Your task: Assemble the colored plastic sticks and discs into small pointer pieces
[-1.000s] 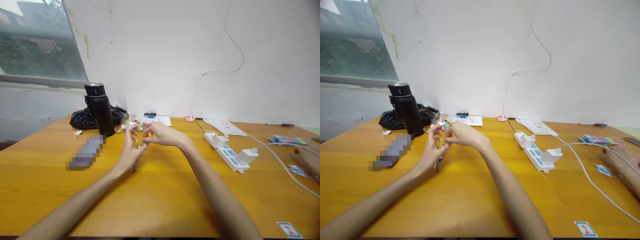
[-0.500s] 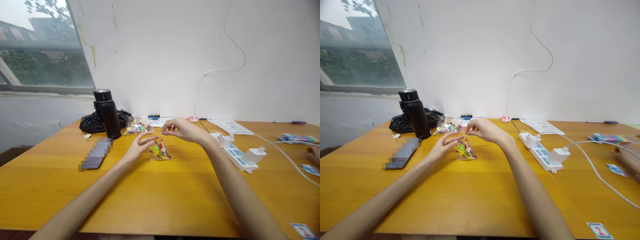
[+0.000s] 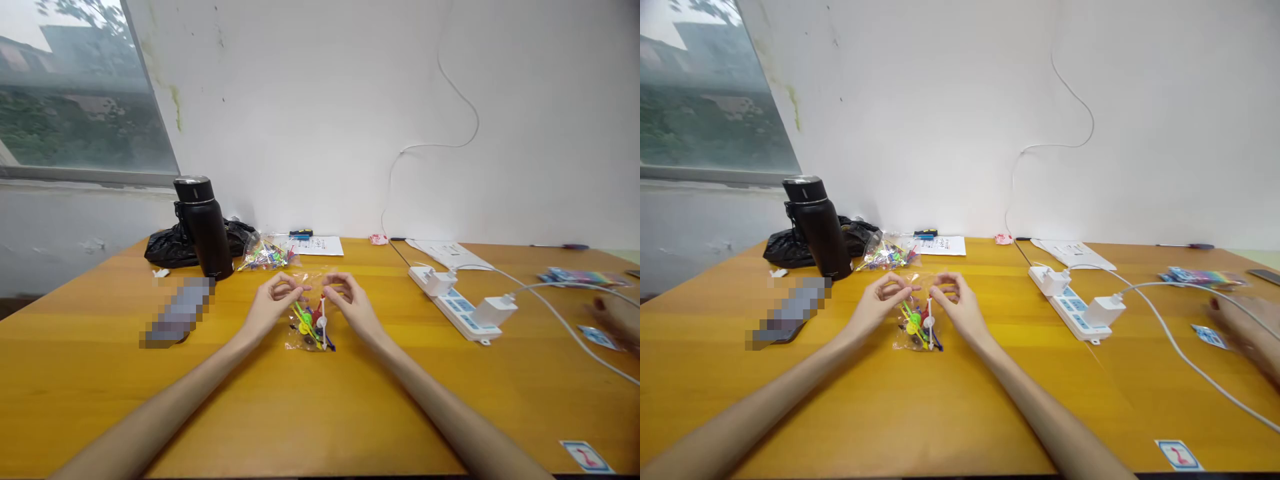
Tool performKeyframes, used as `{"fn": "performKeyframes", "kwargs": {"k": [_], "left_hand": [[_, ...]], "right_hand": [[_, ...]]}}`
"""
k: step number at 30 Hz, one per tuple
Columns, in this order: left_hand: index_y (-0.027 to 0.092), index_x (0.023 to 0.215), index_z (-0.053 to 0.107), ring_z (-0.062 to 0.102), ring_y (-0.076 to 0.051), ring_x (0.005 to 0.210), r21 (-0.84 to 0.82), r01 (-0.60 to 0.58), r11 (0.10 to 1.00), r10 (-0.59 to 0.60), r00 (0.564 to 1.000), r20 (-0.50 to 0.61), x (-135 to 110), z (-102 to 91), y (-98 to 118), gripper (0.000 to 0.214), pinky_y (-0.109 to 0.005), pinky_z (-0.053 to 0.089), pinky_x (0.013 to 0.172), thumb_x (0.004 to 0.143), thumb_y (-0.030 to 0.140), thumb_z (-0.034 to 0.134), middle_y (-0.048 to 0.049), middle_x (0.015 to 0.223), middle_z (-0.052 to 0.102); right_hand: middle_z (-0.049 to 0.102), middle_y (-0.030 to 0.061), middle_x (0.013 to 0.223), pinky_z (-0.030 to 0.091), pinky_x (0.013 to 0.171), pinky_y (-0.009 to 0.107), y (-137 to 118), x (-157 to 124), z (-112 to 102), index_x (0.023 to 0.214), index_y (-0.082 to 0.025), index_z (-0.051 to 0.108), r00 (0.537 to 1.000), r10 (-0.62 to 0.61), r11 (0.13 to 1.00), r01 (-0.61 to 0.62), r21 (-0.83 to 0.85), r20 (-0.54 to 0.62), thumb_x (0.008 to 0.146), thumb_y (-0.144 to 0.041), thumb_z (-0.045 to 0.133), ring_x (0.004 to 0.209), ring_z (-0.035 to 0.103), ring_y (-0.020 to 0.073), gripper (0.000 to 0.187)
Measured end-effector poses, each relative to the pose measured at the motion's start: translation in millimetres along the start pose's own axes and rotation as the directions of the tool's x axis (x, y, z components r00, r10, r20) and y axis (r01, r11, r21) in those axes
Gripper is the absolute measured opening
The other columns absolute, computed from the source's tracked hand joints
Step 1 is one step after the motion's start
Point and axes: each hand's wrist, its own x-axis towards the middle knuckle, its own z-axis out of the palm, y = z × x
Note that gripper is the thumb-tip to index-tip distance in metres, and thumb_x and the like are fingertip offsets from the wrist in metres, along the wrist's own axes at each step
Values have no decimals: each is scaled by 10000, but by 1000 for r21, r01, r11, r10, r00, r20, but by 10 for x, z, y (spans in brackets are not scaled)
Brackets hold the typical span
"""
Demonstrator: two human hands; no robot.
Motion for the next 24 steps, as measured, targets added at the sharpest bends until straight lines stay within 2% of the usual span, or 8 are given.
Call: {"fn": "performKeyframes", "kwargs": {"k": [3,8,12,16,21,24], "left_hand": [[209,847,475,749,-232,911,-23,21,1000,-20,1000,18,18,-30,-15,314,-349,530,853,861,426,701,-106,1121,758],[221,861,410,748,-248,937,-121,84,989,-75,994,80,8,-11,1,346,-378,532,860,881,441,676,-117,1144,749],[232,962,440,738,-226,946,-149,74,986,-51,987,155,5,4,-30,361,-365,531,879,847,420,726,-103,1105,761],[219,1052,535,733,-193,787,-68,77,995,-68,989,133,33,-26,-56,371,-300,531,768,836,452,726,-74,932,786],[206,1118,602,727,-212,759,9,69,998,-70,994,84,35,-51,3,432,-287,515,702,817,489,729,-45,833,770],[204,1162,612,727,-214,791,18,54,998,-55,994,95,30,-52,40,459,-288,520,724,819,487,725,-47,850,765]], "right_hand": [[692,61,959,499,836,320,25,35,7,942,-183,654,1000,4,1000,-4,-2,25,910,-442,626,892,648,193,263],[678,33,848,493,777,289,25,48,-32,886,-180,648,999,19,999,-21,50,41,894,-447,646,802,638,170,268],[666,14,840,495,753,270,-34,11,-23,947,-185,629,993,22,997,-30,69,115,903,-440,645,787,641,156,259],[672,11,780,495,749,281,-98,-5,-38,1044,-180,629,989,20,999,-26,41,149,923,-433,619,749,645,159,280],[655,-5,715,474,758,290,-76,34,-89,1157,-187,616,989,63,996,-71,53,136,908,-425,633,734,628,165,345],[626,-21,683,457,730,278,-67,48,-87,1141,-195,622,988,88,989,-102,105,131,884,-414,653,697,597,154,339]]}}
